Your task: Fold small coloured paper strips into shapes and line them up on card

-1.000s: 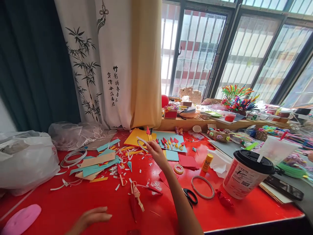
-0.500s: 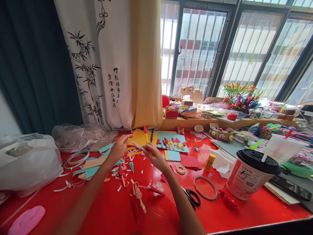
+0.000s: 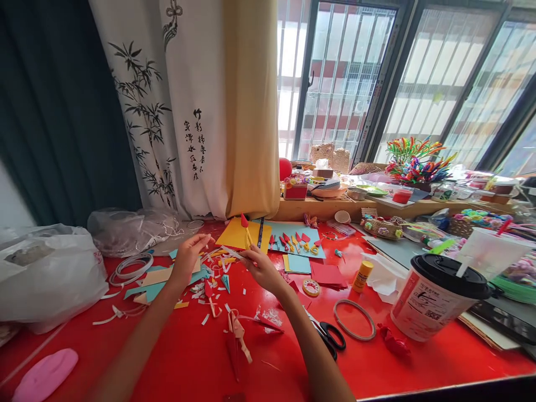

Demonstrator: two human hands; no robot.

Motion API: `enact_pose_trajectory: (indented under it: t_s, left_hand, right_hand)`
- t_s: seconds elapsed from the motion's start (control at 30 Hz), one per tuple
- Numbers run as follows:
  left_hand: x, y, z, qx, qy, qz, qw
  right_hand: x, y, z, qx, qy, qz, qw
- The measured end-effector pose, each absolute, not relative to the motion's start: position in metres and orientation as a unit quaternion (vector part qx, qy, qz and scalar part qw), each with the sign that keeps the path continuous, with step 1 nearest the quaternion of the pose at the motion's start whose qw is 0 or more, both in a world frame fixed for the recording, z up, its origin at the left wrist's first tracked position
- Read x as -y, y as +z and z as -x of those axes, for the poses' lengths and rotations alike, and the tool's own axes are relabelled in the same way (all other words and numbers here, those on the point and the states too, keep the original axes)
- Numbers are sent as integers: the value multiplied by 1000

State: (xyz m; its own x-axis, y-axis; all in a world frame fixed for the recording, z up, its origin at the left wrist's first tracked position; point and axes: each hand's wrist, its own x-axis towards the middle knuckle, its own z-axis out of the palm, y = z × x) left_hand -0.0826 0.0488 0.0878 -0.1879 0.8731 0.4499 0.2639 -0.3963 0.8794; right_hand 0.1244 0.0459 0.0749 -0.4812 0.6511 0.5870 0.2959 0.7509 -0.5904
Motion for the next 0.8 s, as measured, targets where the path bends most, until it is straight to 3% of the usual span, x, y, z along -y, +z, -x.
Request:
enact_pose_trajectory:
  t_s: [0.27, 0.43, 0.67, 0.8]
  left_hand:
    - [-41, 101, 74, -471, 463, -744, 104]
    - [-46, 96, 75, -513, 500, -692, 97]
    - [-40, 92, 102, -559, 496, -646, 156]
    - [2, 105, 99, -492, 339, -751, 280]
  right_hand:
    - [-46, 72, -123, 836, 213, 281, 420]
    - [-45, 71, -121, 842, 211, 281, 410]
    - [-45, 72, -122, 840, 209, 275, 419]
    - [-48, 70, -123, 829, 199, 279, 441]
